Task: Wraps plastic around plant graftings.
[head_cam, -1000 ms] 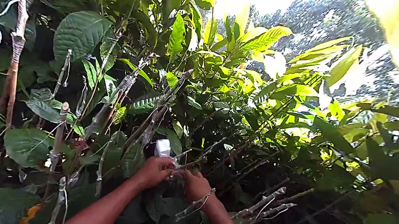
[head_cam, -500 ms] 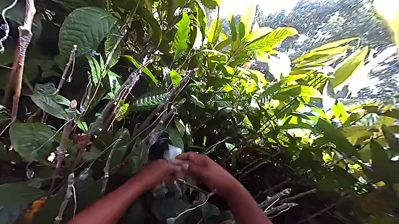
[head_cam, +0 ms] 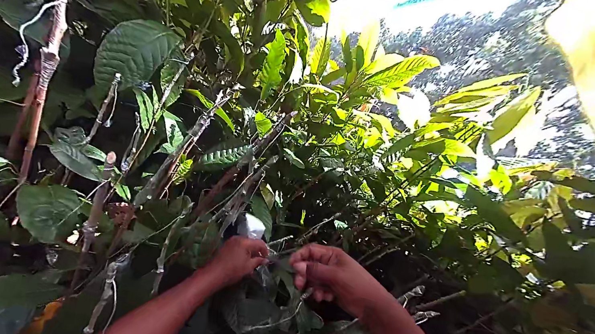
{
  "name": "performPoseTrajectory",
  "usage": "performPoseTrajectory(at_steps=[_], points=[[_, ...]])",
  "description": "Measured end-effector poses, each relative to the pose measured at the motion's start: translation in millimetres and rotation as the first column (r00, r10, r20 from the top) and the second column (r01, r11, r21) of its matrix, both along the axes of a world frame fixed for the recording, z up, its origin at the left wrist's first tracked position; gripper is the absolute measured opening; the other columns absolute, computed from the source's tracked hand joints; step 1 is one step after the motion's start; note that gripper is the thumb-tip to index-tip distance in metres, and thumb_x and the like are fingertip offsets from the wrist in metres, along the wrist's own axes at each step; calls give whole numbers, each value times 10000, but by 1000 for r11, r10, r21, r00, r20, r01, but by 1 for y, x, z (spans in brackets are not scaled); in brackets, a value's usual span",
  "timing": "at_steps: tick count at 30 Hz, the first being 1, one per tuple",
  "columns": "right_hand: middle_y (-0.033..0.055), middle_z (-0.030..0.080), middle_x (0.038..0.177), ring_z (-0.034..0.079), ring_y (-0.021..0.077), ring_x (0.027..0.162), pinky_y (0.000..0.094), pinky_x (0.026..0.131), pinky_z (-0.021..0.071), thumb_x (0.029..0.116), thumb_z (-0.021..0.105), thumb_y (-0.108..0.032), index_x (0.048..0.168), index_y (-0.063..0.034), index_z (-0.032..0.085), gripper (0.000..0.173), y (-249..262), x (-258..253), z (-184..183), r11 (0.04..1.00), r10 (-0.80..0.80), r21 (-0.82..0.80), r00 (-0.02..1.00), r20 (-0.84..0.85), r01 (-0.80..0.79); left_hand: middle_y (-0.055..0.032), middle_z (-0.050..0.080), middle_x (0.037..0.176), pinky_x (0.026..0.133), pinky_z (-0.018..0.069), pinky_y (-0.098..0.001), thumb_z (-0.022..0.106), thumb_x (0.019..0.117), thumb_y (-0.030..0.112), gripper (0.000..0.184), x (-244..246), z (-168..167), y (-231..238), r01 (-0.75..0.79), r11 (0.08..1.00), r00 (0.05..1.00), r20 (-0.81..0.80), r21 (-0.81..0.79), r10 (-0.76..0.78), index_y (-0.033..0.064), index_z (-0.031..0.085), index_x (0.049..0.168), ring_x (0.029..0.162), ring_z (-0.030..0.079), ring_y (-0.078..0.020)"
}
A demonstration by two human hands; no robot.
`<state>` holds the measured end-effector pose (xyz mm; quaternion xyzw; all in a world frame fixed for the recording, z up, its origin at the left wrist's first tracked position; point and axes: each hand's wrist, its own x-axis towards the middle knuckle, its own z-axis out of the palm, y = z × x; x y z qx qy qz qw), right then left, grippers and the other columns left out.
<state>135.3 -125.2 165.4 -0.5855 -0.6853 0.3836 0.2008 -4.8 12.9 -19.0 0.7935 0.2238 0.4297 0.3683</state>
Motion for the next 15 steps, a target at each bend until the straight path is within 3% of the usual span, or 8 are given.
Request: performPoseTrajectory(at_steps=[2, 3, 5, 7, 9, 11, 13, 15], points=[[17, 699, 1281, 682, 35, 769, 191, 552, 514, 1050, 453, -145, 1353, -90, 543, 321, 19, 20, 11, 997, -9, 80, 999, 53, 4, -153, 743, 1044, 940, 536, -545, 617, 999, 201, 236, 5, -3, -4, 64, 990, 995, -82, 129, -54, 47, 740, 1130, 978, 712, -299], [39, 650, 1371, 688, 74, 881, 240, 620, 530, 1063, 433, -122, 1436, -88, 491, 380, 27, 32, 12, 989, -71, 147, 956, 285, 30, -159, 740, 1015, 914, 535, -551, 628, 994, 219, 241, 6, -5, -6, 81, 983, 995, -73, 166, -69, 46, 743, 1116, 943, 706, -307], [158, 648, 1347, 672, 293, 1149, 512, 926, 556, 1043, 545, -150, 1469, -94, 512, 431, 31, 35, -3, 974, -199, 221, 624, 756, 42, -143, 742, 983, 857, 564, -485, 645, 987, 249, 271, 1, -3, -5, 62, 989, 998, 6, 135, -64, 30, 742, 1113, 852, 708, -252], [202, 691, 1188, 650, 399, 1146, 613, 986, 504, 995, 648, -227, 1359, -106, 610, 386, 18, 16, -20, 969, -210, 247, 502, 839, -8, -118, 739, 1036, 836, 612, -406, 634, 1007, 231, 274, -5, 3, -2, 51, 999, 997, 58, -1, -51, 26, 711, 1173, 829, 731, -190], [122, 721, 978, 696, 255, 902, 474, 863, 561, 990, 674, -229, 1256, -64, 664, 313, 6, -11, -15, 970, -109, 227, 684, 721, -85, -109, 741, 1008, 766, 614, -390, 621, 1018, 225, 269, -4, 8, -1, 16, 999, 999, 42, -34, -15, 44, 710, 1196, 753, 719, -179], [51, 722, 944, 659, 100, 772, 315, 741, 557, 1020, 619, -177, 1192, -25, 677, 237, 13, -23, 2, 985, -4, 154, 880, 475, -79, -161, 739, 1031, 864, 574, -497, 590, 1022, 192, 267, 0, 12, -8, 24, 998, 996, -86, 65, -18, 36, 718, 1197, 867, 722, -278], [56, 684, 1190, 626, 62, 841, 256, 689, 507, 1044, 526, -122, 1367, -35, 563, 336, 36, -1, 10, 999, 15, 42, 951, 309, -29, -230, 719, 1089, 973, 504, -606, 582, 1024, 176, 271, 4, 15, -15, 86, 984, 974, -221, 156, -50, 19, 710, 1204, 1034, 694, -398], [82, 605, 1411, 639, 129, 1099, 340, 856, 532, 1056, 492, -95, 1475, -50, 458, 423, 50, 30, -2, 999, -35, 49, 905, 424, 16, -205, 733, 1071, 971, 514, -587, 599, 1027, 216, 280, 1, 11, -13, 123, 968, 979, -189, 220, -81, 27, 723, 1192, 1011, 705, -370]])
